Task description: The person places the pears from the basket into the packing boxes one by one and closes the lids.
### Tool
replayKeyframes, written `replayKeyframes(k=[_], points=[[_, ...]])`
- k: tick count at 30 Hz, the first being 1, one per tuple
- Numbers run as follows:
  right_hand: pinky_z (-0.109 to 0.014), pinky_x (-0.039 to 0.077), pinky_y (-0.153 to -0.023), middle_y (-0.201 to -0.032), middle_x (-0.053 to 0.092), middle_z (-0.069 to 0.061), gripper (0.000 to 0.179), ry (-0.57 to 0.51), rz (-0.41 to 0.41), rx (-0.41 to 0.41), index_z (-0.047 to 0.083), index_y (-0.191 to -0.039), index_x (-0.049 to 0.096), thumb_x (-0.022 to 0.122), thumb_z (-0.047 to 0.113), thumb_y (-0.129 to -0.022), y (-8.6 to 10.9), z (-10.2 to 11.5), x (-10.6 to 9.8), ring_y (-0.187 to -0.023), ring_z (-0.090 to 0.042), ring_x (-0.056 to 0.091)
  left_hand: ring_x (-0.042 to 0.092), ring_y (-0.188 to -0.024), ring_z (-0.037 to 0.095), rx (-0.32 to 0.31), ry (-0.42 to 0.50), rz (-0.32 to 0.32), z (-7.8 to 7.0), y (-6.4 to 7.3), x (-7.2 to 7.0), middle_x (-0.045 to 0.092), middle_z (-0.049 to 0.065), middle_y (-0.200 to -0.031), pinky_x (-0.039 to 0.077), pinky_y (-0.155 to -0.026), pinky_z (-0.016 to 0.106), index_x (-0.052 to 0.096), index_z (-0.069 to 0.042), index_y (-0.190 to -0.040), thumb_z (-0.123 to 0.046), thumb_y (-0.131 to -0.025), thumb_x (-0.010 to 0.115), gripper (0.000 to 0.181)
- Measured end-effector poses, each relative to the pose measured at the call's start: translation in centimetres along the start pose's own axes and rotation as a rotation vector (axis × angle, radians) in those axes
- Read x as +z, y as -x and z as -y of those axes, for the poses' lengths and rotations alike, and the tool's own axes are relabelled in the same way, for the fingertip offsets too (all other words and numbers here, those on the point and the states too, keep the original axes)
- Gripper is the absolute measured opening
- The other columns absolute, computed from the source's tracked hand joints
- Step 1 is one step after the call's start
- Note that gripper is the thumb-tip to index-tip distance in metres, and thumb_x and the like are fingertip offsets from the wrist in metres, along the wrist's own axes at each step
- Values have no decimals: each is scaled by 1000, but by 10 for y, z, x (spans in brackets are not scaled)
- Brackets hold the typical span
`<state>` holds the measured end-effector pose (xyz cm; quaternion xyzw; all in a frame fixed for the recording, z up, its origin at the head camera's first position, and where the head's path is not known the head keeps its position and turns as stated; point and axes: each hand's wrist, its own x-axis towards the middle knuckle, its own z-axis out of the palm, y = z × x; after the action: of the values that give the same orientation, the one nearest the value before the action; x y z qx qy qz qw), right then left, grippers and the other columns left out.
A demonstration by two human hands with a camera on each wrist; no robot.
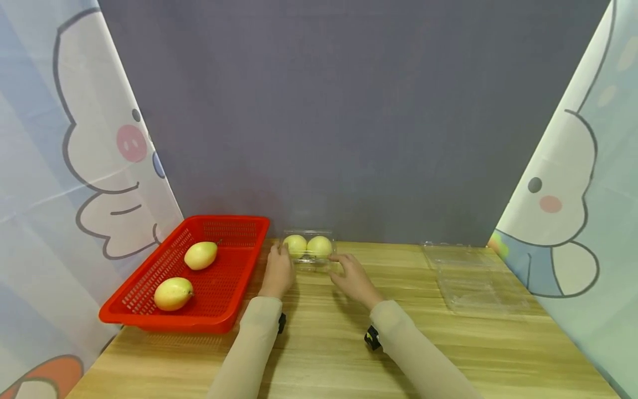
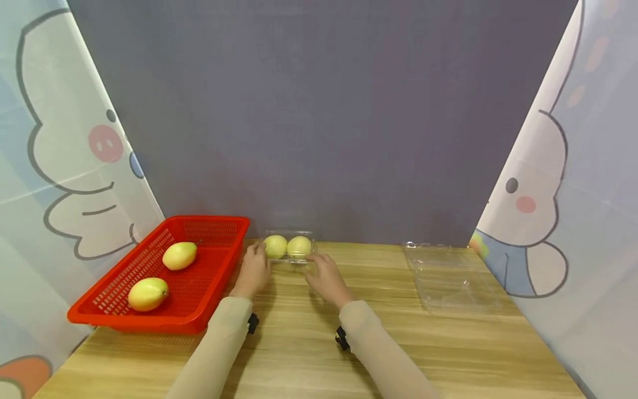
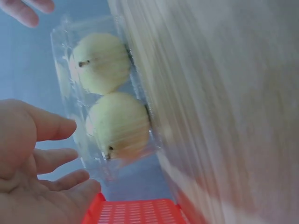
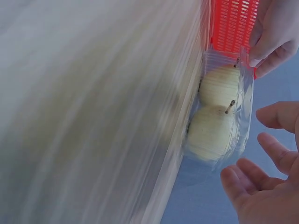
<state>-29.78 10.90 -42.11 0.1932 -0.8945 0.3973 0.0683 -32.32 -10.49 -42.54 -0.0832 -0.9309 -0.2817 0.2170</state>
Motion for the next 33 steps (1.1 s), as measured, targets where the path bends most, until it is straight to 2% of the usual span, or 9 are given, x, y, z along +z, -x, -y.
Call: replayKeyframes(k=[5, 9, 13, 18, 21, 27, 33], points=[[-54, 42, -106, -138, 52, -18, 44, 12, 18, -4, 1, -138, 56, 65, 11, -96, 10, -5, -3, -128, -38, 49, 41, -129, 54, 32, 15, 33, -5, 8, -5, 33, 39, -145, 38, -107, 57, 49, 20, -133, -3, -94, 64, 48], [-54, 41, -106, -138, 53, -17, 43, 25, 10, -16, 2, -137, 57, 66, 12, -96, 17, -7, -6, -128, -37, 50, 33, -136, 54, 65, -1, 81, -7, 14, -9, 36, 39, -143, 32, -111, 58, 51, 19, -132, -9, -92, 65, 51], [-55, 41, -106, -138, 53, -17, 43, 27, 1, -32, 3, -137, 57, 67, 11, -96, 22, -8, -11, -127, -38, 50, 37, -134, 51, 67, 3, 185, -12, 21, -14, 41, 37, -140, 35, -110, 57, 49, 18, -135, -16, -94, 64, 55], [-53, 42, -105, -135, 55, -16, 42, 52, -1, -52, 2, -135, 58, 67, 13, -96, 28, -11, -15, -126, -36, 51, 44, -131, 48, 42, 70, 349, -20, 34, -19, 40, 32, -145, 39, -107, 56, 43, 16, -141, -22, -99, 62, 60], [-53, 41, -106, -135, 56, -16, 41, 64, -5, -58, 1, -135, 58, 67, 13, -96, 32, -11, -18, -127, -36, 51, 45, -131, 45, 49, 96, 416, -26, 42, -21, 40, 29, -147, 40, -107, 56, 43, 13, -144, -27, -101, 60, 61], [-53, 40, -107, -136, 57, -16, 41, 85, -18, -72, 0, -134, 58, 67, 11, -95, 44, -12, -26, -128, -36, 51, 49, -128, 43, 113, 133, 458, -35, 49, -20, 45, 26, -144, 43, -103, 56, 46, 8, -143, -32, -102, 58, 59], [-53, 42, -105, -134, 58, -16, 42, 115, -23, -80, 0, -134, 58, 69, 11, -94, 54, -20, -33, -126, -35, 53, 50, -127, 42, 138, 175, 483, -43, 53, -19, 48, 24, -142, 44, -102, 55, 50, 6, -141, -32, -102, 57, 55]])
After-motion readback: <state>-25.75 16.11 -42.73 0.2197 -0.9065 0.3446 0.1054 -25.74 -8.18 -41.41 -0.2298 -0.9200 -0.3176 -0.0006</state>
